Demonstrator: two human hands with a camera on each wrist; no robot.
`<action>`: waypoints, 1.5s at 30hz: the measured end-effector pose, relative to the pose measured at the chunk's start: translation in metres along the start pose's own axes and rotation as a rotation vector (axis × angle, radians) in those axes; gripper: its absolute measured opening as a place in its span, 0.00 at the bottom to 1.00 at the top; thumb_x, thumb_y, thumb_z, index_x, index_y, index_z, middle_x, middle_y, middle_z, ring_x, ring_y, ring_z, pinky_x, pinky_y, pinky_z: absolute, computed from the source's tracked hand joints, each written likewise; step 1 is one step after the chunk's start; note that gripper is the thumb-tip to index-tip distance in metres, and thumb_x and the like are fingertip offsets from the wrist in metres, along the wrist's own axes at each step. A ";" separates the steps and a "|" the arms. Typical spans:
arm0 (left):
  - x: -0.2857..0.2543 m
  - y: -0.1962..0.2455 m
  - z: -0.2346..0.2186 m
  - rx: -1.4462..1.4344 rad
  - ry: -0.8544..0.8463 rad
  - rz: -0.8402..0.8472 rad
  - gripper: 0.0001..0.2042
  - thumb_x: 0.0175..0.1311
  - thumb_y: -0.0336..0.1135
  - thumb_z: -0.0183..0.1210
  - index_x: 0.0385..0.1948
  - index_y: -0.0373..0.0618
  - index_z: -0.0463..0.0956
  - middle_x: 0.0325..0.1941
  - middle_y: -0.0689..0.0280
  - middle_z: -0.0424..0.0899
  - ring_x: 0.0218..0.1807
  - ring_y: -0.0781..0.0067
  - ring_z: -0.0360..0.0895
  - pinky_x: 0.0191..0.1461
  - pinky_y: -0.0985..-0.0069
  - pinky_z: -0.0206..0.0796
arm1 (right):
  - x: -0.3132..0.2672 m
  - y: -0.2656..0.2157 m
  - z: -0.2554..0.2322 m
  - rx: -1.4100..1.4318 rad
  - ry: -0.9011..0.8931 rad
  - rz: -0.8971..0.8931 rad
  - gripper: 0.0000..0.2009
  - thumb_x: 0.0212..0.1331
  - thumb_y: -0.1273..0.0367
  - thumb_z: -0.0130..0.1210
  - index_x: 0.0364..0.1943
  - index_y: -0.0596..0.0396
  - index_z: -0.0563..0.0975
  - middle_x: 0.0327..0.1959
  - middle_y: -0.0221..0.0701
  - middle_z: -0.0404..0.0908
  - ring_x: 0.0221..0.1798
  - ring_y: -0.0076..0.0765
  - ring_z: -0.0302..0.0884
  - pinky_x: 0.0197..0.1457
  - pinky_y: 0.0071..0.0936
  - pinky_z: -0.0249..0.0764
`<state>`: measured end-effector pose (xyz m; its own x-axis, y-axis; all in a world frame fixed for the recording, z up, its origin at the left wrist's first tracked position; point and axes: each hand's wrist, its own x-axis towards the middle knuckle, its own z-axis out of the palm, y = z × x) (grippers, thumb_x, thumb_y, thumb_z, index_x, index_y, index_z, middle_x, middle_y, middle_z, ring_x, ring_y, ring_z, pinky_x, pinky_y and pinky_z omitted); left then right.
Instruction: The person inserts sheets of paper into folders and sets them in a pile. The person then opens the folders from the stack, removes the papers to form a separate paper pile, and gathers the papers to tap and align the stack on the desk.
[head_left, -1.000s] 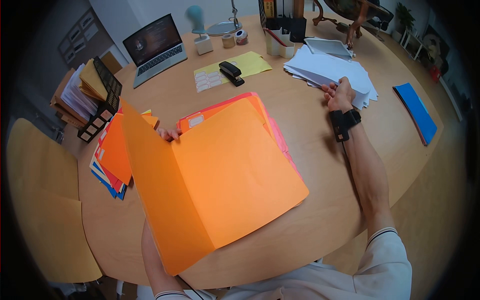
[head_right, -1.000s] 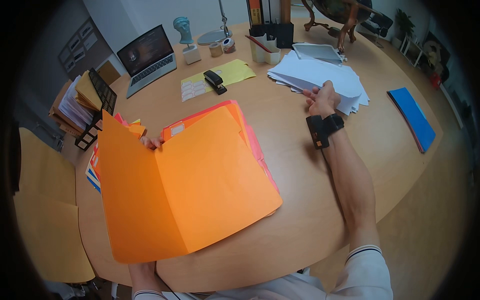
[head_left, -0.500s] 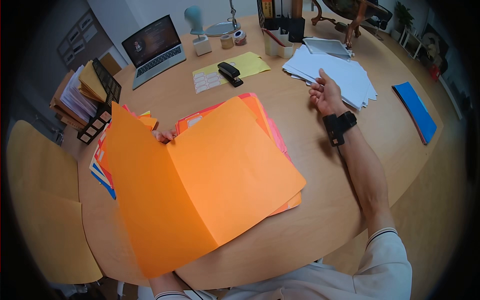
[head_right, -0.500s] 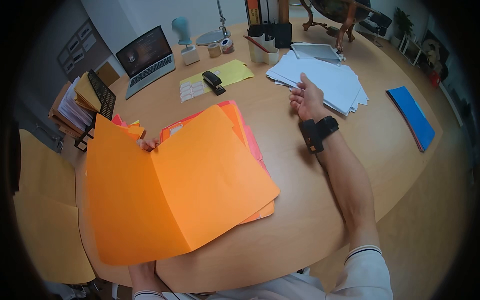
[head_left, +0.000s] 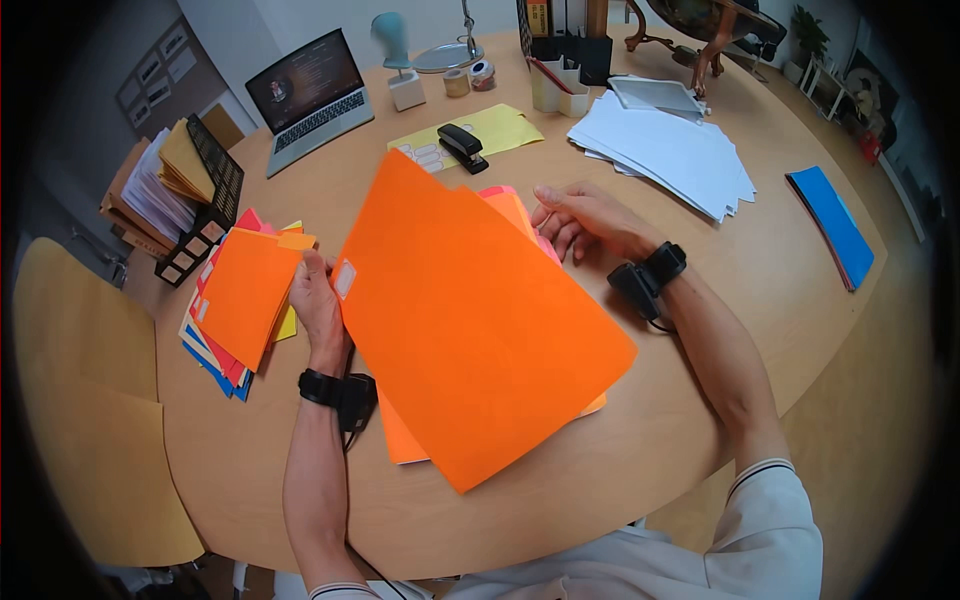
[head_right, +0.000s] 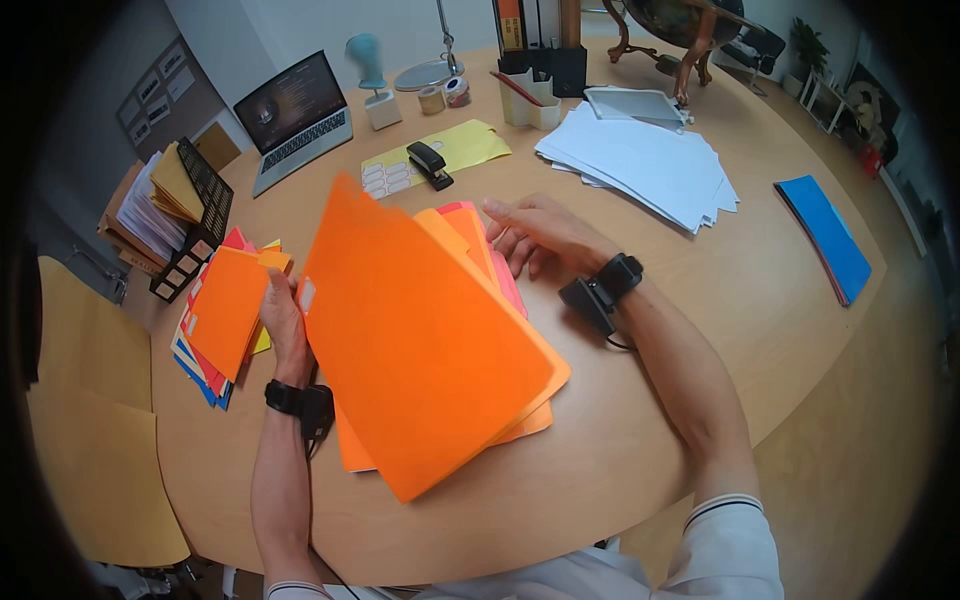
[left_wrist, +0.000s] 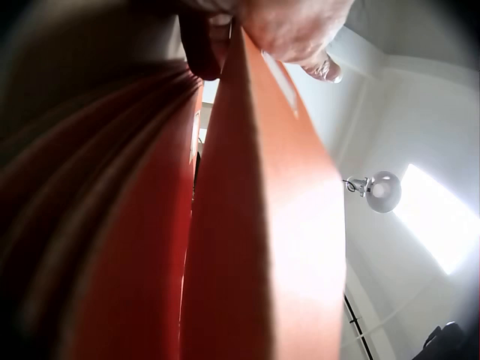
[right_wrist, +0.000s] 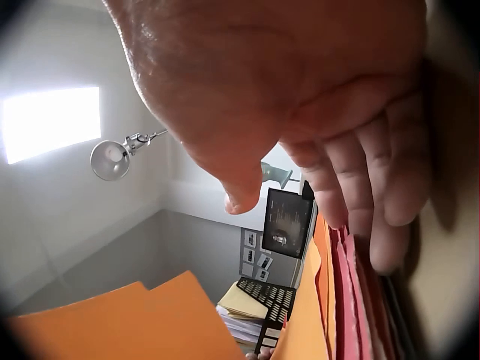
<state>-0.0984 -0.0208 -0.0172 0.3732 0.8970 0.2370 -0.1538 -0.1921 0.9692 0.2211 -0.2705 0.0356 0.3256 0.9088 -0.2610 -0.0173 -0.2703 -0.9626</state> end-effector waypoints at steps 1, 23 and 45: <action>0.001 0.000 0.002 -0.050 -0.026 0.022 0.21 0.73 0.56 0.58 0.36 0.44 0.73 0.36 0.69 0.80 0.34 0.84 0.74 0.40 0.81 0.69 | 0.001 0.001 0.001 0.017 -0.020 0.004 0.28 0.72 0.44 0.50 0.40 0.60 0.79 0.27 0.32 0.84 0.22 0.25 0.82 0.19 0.17 0.72; -0.010 0.015 0.016 -0.245 -0.208 -0.102 0.18 0.63 0.24 0.68 0.51 0.38 0.70 0.41 0.61 0.84 0.42 0.73 0.84 0.44 0.76 0.80 | -0.008 -0.004 0.001 -0.152 -0.078 -0.070 0.19 0.62 0.51 0.66 0.30 0.53 0.79 0.19 0.21 0.77 0.19 0.16 0.75 0.19 0.13 0.63; -0.015 0.019 0.011 -0.316 -0.321 -0.067 0.20 0.73 0.37 0.60 0.59 0.33 0.70 0.57 0.57 0.81 0.55 0.67 0.82 0.58 0.71 0.78 | -0.002 -0.003 0.009 -0.052 0.145 -0.233 0.14 0.65 0.62 0.64 0.36 0.62 0.86 0.25 0.26 0.82 0.22 0.14 0.71 0.23 0.17 0.61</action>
<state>-0.0969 -0.0427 -0.0017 0.6489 0.7250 0.2310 -0.3726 0.0381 0.9272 0.2123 -0.2690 0.0388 0.4472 0.8943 -0.0167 0.1210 -0.0790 -0.9895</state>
